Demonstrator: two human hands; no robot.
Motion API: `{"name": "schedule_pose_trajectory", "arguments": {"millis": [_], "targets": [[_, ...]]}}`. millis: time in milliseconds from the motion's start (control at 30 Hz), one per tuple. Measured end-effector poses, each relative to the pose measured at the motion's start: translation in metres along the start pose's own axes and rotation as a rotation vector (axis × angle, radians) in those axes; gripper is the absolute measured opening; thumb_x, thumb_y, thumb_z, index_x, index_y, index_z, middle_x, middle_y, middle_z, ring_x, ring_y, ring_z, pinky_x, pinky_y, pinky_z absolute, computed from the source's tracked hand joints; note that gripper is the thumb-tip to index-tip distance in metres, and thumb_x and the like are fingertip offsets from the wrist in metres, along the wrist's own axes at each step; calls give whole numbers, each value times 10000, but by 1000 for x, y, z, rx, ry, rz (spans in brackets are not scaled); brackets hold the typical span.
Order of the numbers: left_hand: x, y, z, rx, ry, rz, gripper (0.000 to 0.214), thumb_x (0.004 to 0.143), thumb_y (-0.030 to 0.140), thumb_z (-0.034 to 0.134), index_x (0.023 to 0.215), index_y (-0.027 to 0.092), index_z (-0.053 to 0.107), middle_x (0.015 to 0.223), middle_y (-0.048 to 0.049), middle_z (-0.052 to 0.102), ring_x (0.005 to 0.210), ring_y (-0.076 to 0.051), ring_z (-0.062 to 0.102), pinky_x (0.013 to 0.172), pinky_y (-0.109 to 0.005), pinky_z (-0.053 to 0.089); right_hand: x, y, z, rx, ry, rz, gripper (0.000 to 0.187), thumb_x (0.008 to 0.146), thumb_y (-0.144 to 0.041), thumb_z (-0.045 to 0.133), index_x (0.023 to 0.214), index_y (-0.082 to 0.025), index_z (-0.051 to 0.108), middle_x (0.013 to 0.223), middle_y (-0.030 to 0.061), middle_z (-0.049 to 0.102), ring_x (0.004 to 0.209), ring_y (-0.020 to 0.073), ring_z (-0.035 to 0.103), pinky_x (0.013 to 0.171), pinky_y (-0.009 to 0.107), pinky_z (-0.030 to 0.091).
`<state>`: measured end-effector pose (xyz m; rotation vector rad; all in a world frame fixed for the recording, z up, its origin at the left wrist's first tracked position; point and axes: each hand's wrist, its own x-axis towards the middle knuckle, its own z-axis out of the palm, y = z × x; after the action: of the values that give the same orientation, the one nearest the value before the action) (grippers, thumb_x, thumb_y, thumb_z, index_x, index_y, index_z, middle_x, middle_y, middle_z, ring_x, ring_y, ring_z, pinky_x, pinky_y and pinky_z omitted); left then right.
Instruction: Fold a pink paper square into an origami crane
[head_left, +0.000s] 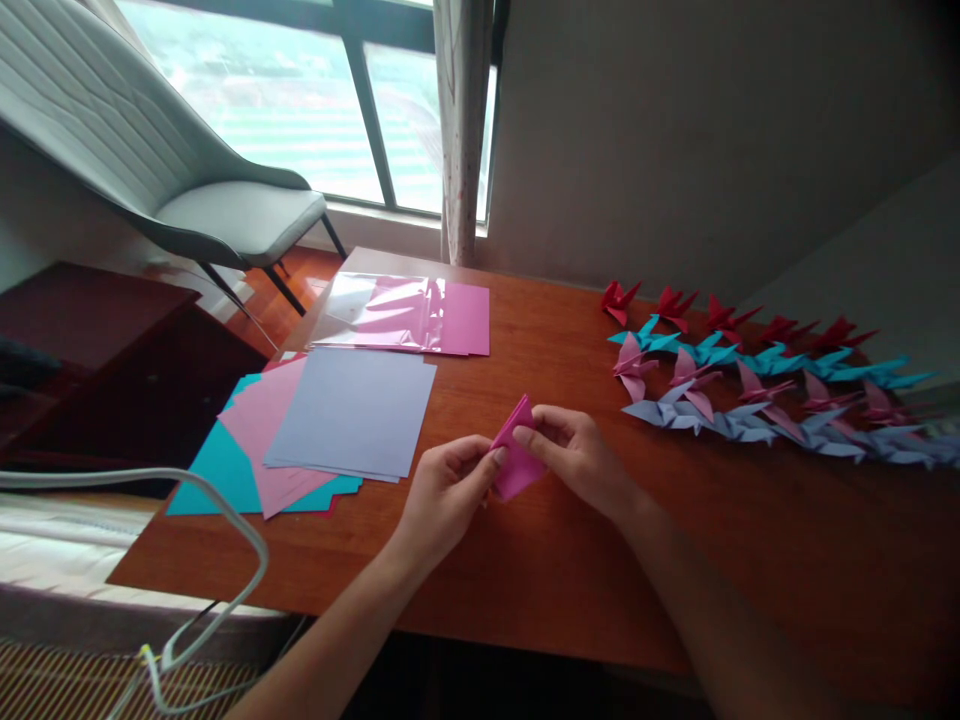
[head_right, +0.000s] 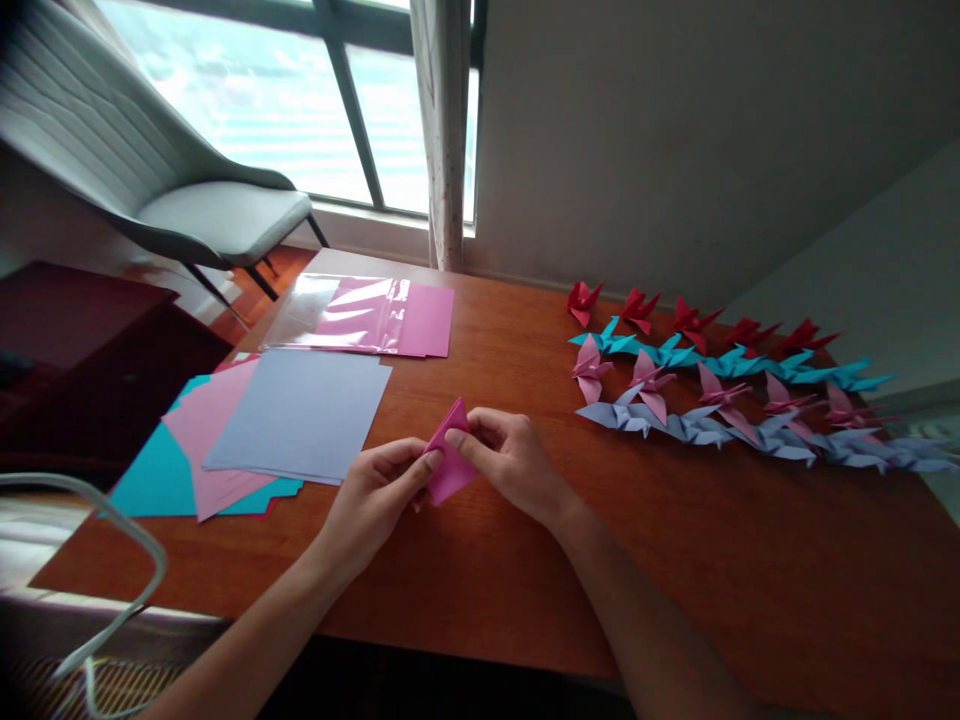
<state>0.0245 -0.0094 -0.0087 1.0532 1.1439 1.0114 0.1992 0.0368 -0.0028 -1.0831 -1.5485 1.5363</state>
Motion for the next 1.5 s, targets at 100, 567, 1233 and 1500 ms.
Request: {"name": "schedule_pose_trajectory", "arguments": {"millis": [100,567,1233,1500], "targets": [[0,-1,0,14,-23,-7,386,895,494,647,781,128,695,638,-18,625,554,-104,503,502,-194,385,0,0,1,6,80,-37,300,870,-470,685,748,-200,639,681,-23,564,610,119,476,559,250,379],[-2,3,2,11,-138,-17,354,907,440,633,741,130,679,629,-7,579,577,-112,501,533,-200,395,0,-3,-3,-17,221,-35,338,845,-482,708,674,-196,653,627,-12,576,582,124,502,542,257,403],[0,6,2,-120,118,23,314,827,450,738,852,138,757,687,-8,656,627,-122,547,562,-200,440,-3,2,5,-136,22,-141,190,917,-392,656,907,-209,706,817,25,701,733,172,638,690,294,505],[0,2,-1,-193,132,24,252,800,398,782,797,147,758,678,4,662,625,-101,540,567,-176,445,-3,-2,1,-188,-35,-98,215,924,-396,637,882,-192,690,812,27,682,712,155,593,673,284,485]]}}
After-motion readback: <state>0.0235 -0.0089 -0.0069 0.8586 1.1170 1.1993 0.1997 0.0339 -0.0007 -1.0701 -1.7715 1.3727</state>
